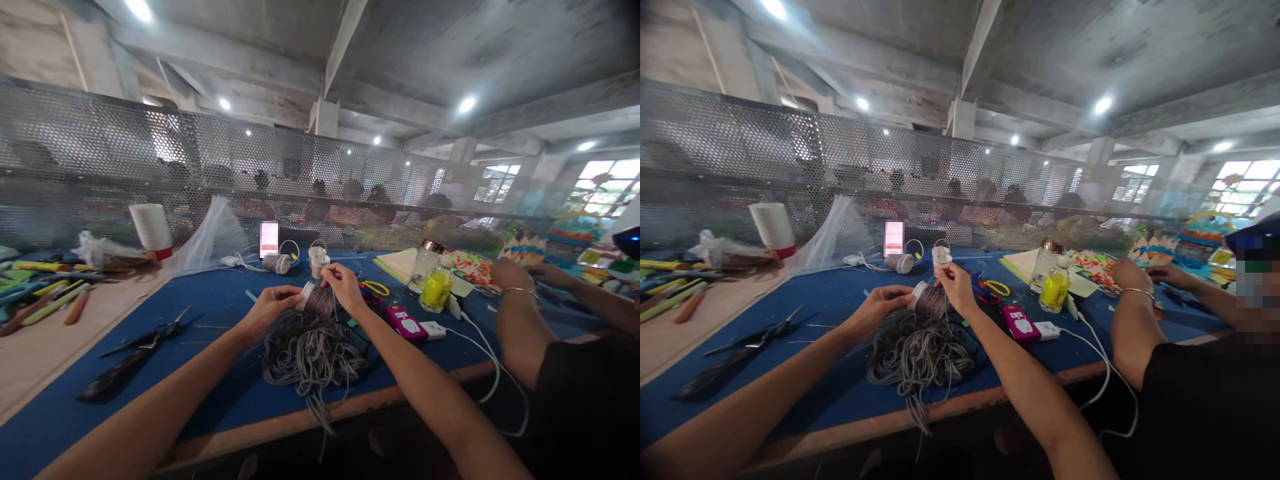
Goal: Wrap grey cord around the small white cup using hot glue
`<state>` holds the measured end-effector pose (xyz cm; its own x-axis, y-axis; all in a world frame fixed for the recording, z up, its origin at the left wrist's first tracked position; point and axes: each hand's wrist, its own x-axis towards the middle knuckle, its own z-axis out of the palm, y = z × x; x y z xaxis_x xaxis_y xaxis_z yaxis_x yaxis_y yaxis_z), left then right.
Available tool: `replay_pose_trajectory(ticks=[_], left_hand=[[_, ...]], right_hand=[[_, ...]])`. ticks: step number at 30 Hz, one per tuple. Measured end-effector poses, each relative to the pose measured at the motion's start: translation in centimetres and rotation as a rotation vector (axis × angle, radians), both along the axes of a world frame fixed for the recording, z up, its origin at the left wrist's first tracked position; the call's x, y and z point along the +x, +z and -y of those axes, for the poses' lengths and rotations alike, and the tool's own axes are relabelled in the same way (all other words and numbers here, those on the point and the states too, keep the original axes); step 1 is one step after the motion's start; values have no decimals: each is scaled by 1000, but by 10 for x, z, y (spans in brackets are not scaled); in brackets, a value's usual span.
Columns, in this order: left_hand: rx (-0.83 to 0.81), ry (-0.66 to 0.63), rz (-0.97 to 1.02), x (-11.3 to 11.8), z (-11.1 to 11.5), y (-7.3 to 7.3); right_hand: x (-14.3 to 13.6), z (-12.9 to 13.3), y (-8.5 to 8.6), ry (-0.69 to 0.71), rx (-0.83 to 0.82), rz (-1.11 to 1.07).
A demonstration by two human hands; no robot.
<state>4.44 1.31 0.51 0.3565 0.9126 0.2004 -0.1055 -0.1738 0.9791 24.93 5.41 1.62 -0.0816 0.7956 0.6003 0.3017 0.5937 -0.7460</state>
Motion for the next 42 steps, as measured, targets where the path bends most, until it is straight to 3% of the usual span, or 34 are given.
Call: replay_pose_trajectory(ticks=[42], left_hand=[[-50, -24, 18, -1, 0, 0]], right_hand=[[1, -2, -4, -35, -18, 73]])
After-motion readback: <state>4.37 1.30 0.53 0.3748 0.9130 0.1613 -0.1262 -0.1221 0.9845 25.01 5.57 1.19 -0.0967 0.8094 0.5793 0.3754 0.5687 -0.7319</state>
